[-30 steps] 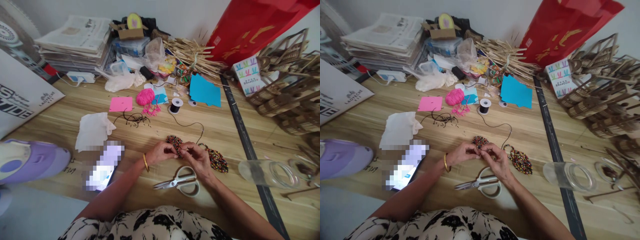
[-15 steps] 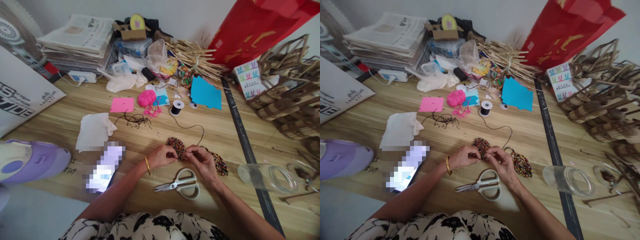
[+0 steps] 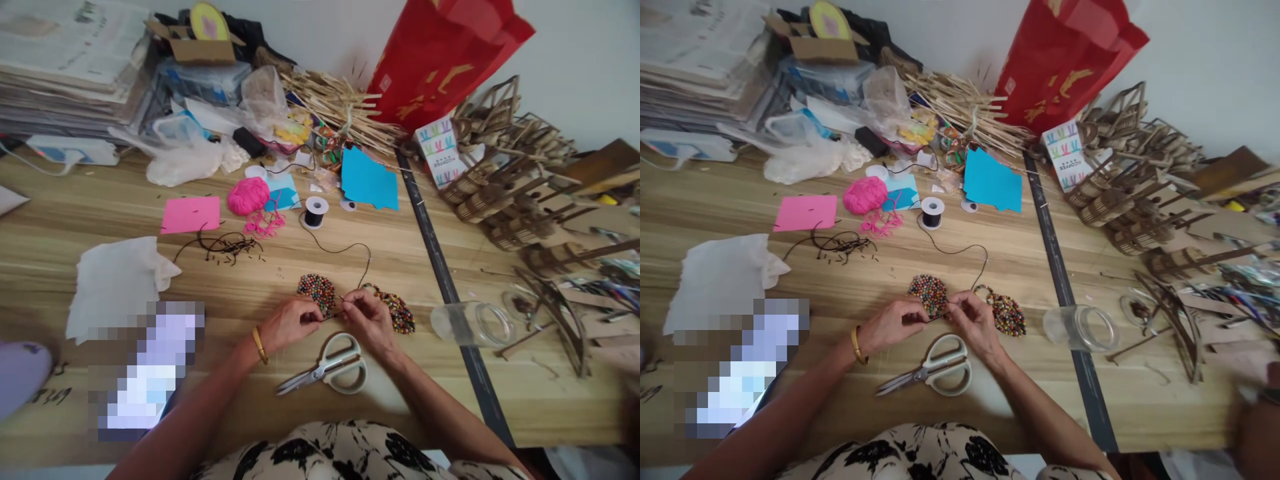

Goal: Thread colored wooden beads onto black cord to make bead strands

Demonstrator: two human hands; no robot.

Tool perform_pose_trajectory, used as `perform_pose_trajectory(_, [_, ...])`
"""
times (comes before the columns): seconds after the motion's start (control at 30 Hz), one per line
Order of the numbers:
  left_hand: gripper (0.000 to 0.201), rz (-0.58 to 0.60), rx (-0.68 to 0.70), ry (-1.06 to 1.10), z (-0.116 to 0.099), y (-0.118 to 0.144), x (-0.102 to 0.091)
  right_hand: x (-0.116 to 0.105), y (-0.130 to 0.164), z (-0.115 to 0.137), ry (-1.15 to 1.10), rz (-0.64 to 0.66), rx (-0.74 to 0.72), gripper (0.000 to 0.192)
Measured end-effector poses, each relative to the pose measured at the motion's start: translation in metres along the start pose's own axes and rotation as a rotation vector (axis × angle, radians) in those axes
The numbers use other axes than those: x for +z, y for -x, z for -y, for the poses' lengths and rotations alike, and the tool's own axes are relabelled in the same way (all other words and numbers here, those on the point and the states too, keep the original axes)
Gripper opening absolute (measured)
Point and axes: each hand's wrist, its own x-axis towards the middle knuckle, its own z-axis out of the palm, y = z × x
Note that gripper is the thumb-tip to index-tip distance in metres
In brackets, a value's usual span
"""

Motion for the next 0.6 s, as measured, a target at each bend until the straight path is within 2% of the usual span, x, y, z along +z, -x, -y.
perform_pose_trajectory(0.1, [0.002, 0.010, -0.004, 0.021, -0.001, 0.000, -0.001, -0.005, 0.000, 0.001, 0.081, 0.001, -0.019, 0.015])
perform_pose_trajectory(0.23, [0.004, 0.005, -0.012, 0.055, 0.000, 0.000, -0.004, -0.015, -0.003, 0.007, 0.329, 0.051, -0.072, 0.013])
perform_pose_trajectory(0.33, [0.007, -0.012, -0.012, 0.039, 0.001, 0.000, -0.007, -0.022, -0.006, 0.012, 0.515, 0.089, -0.123, 0.011])
perform_pose_trajectory(0.6, [0.010, -0.056, 0.005, -0.025, 0.000, -0.001, -0.009, -0.033, -0.006, 0.020, 0.833, 0.208, -0.231, 0.010])
